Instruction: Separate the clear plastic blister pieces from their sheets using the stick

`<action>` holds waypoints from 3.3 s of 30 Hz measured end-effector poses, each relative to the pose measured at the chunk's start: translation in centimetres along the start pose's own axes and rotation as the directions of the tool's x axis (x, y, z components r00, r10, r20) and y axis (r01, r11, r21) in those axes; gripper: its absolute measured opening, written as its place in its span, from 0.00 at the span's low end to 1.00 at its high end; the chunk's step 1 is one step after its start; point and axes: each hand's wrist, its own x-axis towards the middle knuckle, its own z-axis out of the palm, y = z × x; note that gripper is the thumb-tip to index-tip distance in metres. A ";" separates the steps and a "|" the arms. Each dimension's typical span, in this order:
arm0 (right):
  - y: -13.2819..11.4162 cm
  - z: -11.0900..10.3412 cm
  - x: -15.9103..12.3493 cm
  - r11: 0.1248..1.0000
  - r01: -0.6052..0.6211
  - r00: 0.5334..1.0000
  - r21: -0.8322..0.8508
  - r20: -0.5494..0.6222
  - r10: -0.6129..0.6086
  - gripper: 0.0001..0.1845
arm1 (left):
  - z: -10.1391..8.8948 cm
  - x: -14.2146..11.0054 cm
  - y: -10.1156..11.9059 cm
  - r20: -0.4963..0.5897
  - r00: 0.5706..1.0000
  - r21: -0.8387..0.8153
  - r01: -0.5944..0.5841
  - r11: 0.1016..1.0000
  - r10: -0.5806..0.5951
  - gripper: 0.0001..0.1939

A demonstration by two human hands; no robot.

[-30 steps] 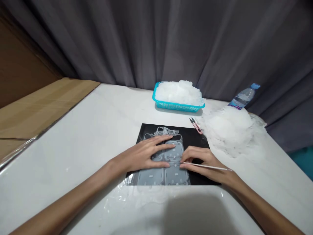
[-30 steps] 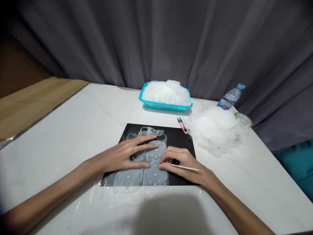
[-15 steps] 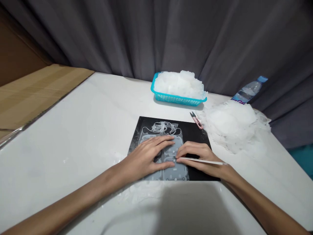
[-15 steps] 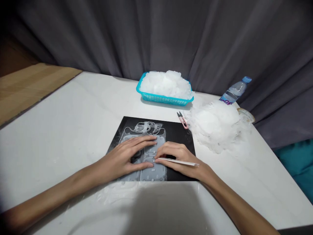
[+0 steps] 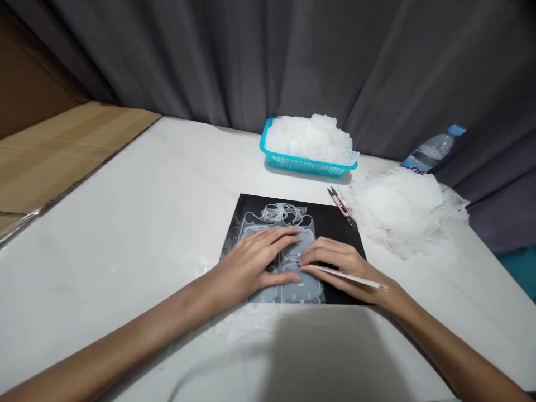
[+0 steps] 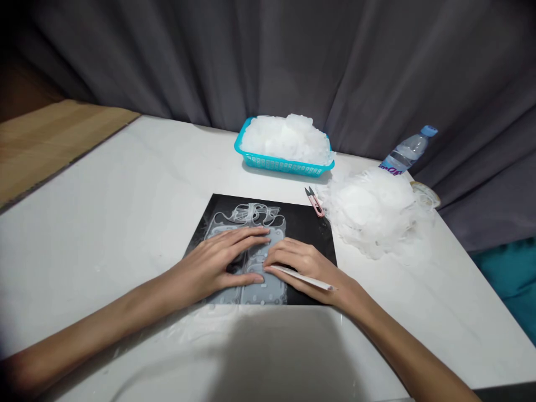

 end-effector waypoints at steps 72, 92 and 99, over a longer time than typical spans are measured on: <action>-0.5 2.4 -0.1 0.873 -0.137 0.929 -0.469 -0.367 -0.052 0.07 | -3.6 2.2 -1.5 -0.175 0.711 -0.965 0.014 0.263 -0.681 0.13; -1.1 2.8 -0.3 0.870 -0.075 0.863 -0.487 -0.469 -0.188 0.28 | -2.8 0.9 2.6 0.130 0.931 -0.957 0.208 0.203 -0.341 0.15; -1.1 2.9 -0.1 0.773 -0.031 0.866 -0.634 -0.402 -0.296 0.27 | -2.2 0.8 2.5 0.169 0.905 -0.942 0.264 0.205 -0.391 0.21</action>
